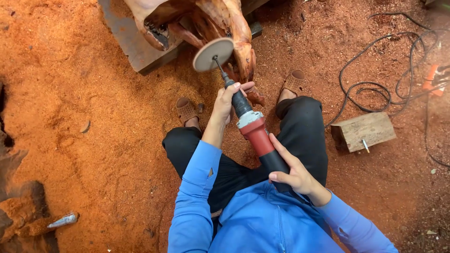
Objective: Polishing a large, irregular wood sculpture using a handheld power sander in a workshop environment.
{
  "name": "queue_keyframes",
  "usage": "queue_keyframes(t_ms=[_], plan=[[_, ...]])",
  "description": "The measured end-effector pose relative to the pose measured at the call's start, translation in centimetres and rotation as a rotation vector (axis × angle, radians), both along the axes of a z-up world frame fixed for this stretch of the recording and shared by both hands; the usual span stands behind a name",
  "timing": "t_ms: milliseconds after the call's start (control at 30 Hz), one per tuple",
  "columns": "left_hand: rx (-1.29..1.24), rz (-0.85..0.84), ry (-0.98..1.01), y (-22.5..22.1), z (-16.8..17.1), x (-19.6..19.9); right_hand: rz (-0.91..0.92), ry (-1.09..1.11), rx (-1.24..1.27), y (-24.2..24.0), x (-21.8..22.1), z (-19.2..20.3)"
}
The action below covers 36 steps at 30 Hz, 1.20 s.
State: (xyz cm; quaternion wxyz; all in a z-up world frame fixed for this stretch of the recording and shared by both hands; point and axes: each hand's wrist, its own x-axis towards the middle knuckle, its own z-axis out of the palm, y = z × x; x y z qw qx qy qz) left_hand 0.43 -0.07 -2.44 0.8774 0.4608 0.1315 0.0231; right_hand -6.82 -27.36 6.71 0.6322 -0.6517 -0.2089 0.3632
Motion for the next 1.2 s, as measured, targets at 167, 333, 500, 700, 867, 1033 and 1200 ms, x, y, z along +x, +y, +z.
queue_keyframes(t_ms=[167,333,500,700,867,1033,1200], plan=[[-0.043,-0.016,-0.004,-0.1,-0.5,-0.5,0.026,-0.033,-0.047,-1.1,-0.3,0.0],[0.011,-0.050,0.013,0.2,0.7,-0.8,-0.006,0.062,-0.003,-1.5,-0.9,-1.1],[-0.041,0.068,0.032,0.6,-0.3,0.9,-0.014,0.108,0.045,1.1,0.5,-0.3],[-0.028,0.067,0.031,0.4,-0.6,0.6,-0.015,0.120,0.038,0.1,0.1,-0.3],[0.003,0.032,-0.013,-0.3,0.8,-0.9,-0.026,0.141,0.004,-1.0,-0.9,0.5],[-0.029,0.064,0.042,0.4,0.2,0.7,0.002,0.041,0.052,1.7,0.4,1.3],[-0.096,0.037,0.105,1.6,0.2,2.2,0.009,0.043,0.052,3.6,1.1,2.5]])
